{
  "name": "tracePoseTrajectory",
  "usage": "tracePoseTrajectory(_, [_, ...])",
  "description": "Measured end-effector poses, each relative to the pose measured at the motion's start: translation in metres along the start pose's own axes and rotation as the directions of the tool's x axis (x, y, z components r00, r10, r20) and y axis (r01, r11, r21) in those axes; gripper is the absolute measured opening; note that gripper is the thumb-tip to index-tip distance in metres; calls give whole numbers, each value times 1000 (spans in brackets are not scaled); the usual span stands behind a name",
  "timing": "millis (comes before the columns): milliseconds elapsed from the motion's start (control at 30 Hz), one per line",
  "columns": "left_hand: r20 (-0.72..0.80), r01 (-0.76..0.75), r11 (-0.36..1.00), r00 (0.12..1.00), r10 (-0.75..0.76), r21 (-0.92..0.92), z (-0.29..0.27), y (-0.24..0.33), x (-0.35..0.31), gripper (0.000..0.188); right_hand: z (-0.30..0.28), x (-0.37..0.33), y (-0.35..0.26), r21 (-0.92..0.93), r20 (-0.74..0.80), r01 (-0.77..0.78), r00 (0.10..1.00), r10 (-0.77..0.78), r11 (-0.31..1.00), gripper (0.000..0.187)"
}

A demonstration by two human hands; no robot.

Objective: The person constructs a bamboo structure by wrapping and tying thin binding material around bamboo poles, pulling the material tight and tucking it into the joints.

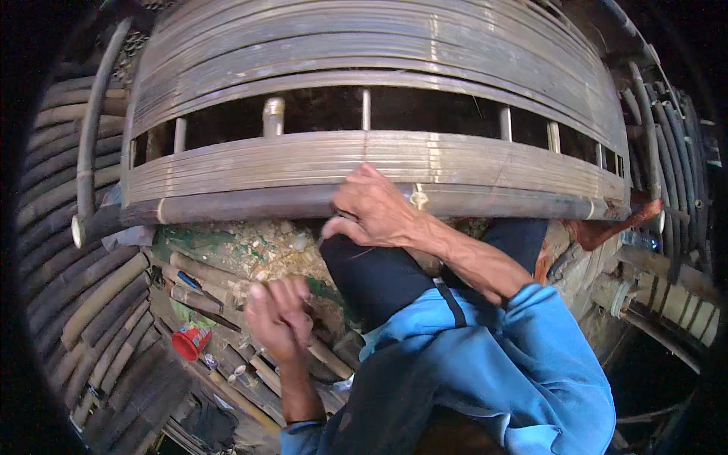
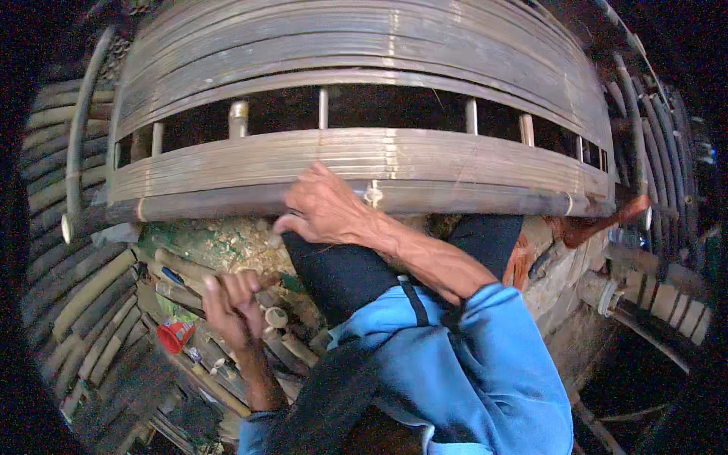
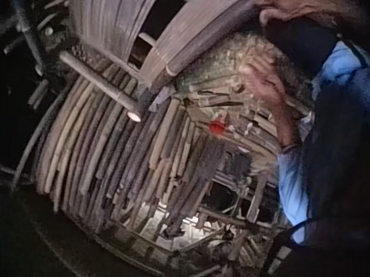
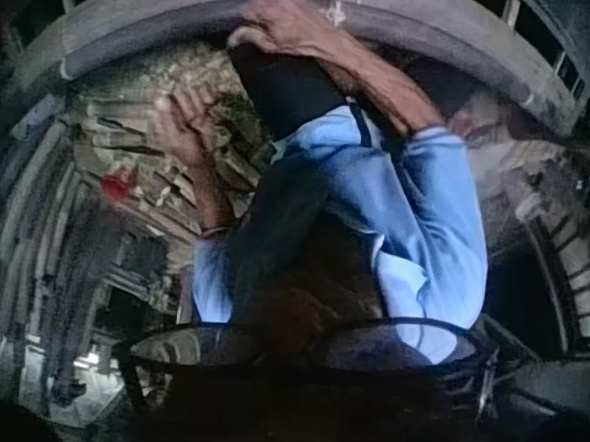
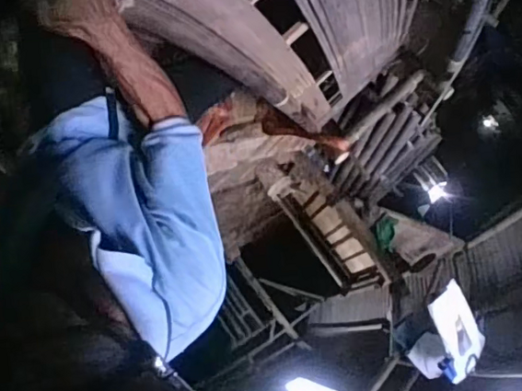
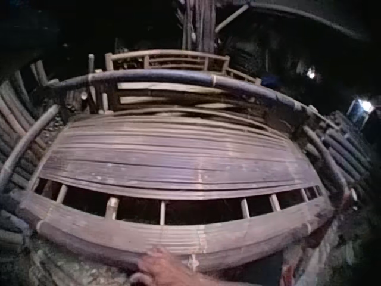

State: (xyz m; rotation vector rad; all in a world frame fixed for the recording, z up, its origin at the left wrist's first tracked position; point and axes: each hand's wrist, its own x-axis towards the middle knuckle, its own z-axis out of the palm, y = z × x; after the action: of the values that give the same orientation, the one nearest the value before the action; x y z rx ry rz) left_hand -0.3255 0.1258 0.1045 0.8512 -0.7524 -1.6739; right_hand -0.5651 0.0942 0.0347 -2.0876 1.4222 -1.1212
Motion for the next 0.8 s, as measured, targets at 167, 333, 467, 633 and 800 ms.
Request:
tracePoseTrajectory(167, [-285,212,933,950,-127,291,-61,3,32,42,-39,-10,3,-10,63,-1,998,2,1000,36])
tracePoseTrajectory(333, [188,-97,-313,944,273,945,-44,-32,2,68,-148,-104,53,-108,-323,-420,872,368,901,35])
tracePoseTrajectory(467, [460,-461,-204,886,-56,864,43,-126,-25,77,-206,-174,50,-161,-487,-568,757,436,807,40])
tracePoseTrajectory(633, [257,0,382,740,-622,924,103,-210,-18,59,-196,-180,38,-65,-391,-510,804,448,858,56])
tracePoseTrajectory(800, [439,-104,575,758,-483,811,146,-94,-12,22,-196,-173,9,-90,-104,-218,972,209,972,86])
